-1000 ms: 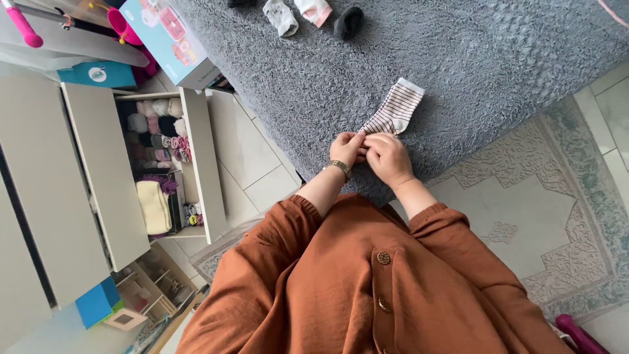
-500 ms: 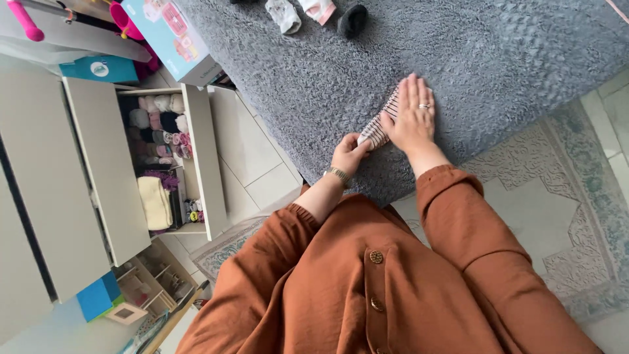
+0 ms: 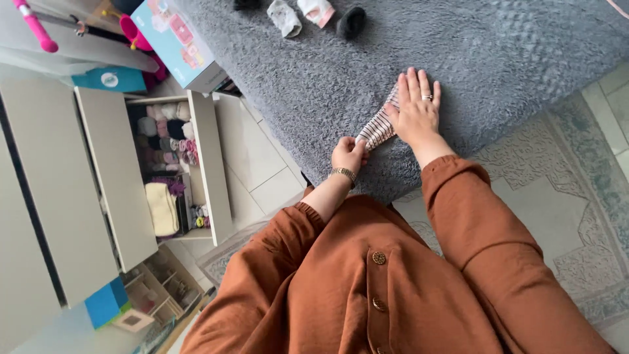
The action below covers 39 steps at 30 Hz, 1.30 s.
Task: The person picks up pairs of socks from a pile on a bed, folds them by hand, and places them into an open drawer. The process is repeated for several pairs of socks of different colors and patterns.
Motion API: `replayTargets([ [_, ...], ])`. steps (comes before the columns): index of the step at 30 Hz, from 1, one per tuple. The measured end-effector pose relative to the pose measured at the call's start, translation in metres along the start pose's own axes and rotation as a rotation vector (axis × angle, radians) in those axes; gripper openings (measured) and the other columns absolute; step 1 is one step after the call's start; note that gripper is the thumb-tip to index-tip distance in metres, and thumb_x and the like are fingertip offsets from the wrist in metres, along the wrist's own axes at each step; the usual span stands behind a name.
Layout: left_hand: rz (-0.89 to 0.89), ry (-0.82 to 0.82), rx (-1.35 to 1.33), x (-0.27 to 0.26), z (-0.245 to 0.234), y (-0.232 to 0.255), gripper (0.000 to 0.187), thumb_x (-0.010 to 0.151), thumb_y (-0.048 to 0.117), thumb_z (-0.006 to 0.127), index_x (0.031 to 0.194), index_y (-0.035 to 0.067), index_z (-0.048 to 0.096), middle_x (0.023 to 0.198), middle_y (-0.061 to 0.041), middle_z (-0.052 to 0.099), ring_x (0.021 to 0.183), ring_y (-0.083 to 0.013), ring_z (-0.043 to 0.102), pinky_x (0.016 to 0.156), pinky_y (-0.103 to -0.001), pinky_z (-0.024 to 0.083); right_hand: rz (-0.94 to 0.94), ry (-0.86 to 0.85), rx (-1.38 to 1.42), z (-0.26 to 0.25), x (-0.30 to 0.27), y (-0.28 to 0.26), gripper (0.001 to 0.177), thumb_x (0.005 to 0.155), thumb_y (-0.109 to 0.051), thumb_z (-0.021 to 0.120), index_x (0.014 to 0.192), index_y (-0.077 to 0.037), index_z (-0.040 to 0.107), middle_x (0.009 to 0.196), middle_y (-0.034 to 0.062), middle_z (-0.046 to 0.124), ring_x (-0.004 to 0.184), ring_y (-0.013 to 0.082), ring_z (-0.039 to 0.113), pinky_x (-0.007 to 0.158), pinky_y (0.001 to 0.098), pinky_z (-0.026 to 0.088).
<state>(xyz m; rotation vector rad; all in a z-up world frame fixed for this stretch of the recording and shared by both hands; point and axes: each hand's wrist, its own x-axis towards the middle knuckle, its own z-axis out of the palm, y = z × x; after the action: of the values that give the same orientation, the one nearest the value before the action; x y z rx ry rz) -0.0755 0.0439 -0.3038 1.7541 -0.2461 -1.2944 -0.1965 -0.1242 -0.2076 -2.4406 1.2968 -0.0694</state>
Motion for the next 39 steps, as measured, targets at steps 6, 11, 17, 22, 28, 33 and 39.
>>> replayTargets([
  [6,-0.086,-0.023,0.011,-0.013,0.016,0.019,0.025,0.093,0.022,0.071,0.104,0.002,0.060,0.087,-0.007,0.075,0.070,-0.0137,0.073,0.055,-0.029,0.059,-0.201,0.395,-0.082,-0.008,-0.063,-0.030,0.046,0.105,-0.016,0.062,0.148,-0.002,0.052,0.157,0.0148,0.047,0.150,0.0354,0.038,0.126,0.0532,0.029],
  [11,-0.072,-0.083,0.019,-0.008,0.016,-0.003,0.027,0.089,0.020,0.074,0.102,0.001,0.060,0.087,-0.010,0.075,0.070,-0.0149,0.072,0.058,-0.029,0.058,-0.261,0.384,0.066,-0.009,-0.114,-0.059,0.037,0.089,-0.010,0.069,0.126,-0.004,0.066,0.137,0.0122,0.061,0.131,0.0320,0.054,0.114,0.0467,0.042],
  [17,-0.027,-0.205,0.131,-0.030,0.005,0.027,0.030,0.086,0.020,0.076,0.105,0.000,0.062,0.090,-0.010,0.073,0.074,-0.0157,0.070,0.066,-0.029,0.059,-0.215,0.414,0.102,0.021,-0.121,-0.043,0.027,0.093,-0.012,0.071,0.119,-0.007,0.067,0.128,0.0082,0.064,0.122,0.0299,0.059,0.106,0.0433,0.050],
  [22,0.712,-0.218,0.525,-0.066,-0.017,0.116,0.054,0.076,0.012,0.076,0.123,-0.002,0.056,0.118,-0.020,0.061,0.099,-0.0318,0.066,0.078,-0.035,0.060,-0.203,0.362,0.162,0.011,-0.118,-0.042,0.024,0.094,-0.006,0.068,0.118,-0.009,0.067,0.118,0.0074,0.068,0.116,0.0285,0.064,0.102,0.0393,0.053],
  [28,0.883,-0.538,0.854,-0.018,-0.019,0.081,0.039,0.084,0.009,0.067,0.123,0.009,0.062,0.119,-0.015,0.065,0.106,-0.0393,0.065,0.090,-0.046,0.054,-0.126,0.365,0.277,0.029,-0.121,-0.028,0.022,0.092,-0.003,0.066,0.114,-0.003,0.067,0.109,0.0137,0.070,0.103,0.0352,0.066,0.092,0.0453,0.053],
  [33,0.831,-0.622,0.764,-0.001,-0.030,0.069,0.016,0.090,0.011,0.067,0.106,0.006,0.067,0.108,-0.014,0.067,0.102,-0.0367,0.066,0.088,-0.043,0.055,-0.026,0.232,0.533,0.031,-0.115,-0.020,0.008,0.097,-0.011,0.068,0.101,-0.004,0.068,0.099,0.0134,0.070,0.098,0.0368,0.065,0.087,0.0462,0.052],
  [39,0.875,-0.666,0.730,0.003,-0.031,0.067,0.016,0.092,0.014,0.066,0.103,0.002,0.067,0.105,-0.015,0.067,0.099,-0.0358,0.066,0.088,-0.042,0.055,-0.020,0.167,0.442,0.046,-0.112,-0.012,0.020,0.103,-0.020,0.061,0.094,-0.003,0.065,0.105,0.0158,0.068,0.106,0.0378,0.060,0.094,0.0484,0.049],
])
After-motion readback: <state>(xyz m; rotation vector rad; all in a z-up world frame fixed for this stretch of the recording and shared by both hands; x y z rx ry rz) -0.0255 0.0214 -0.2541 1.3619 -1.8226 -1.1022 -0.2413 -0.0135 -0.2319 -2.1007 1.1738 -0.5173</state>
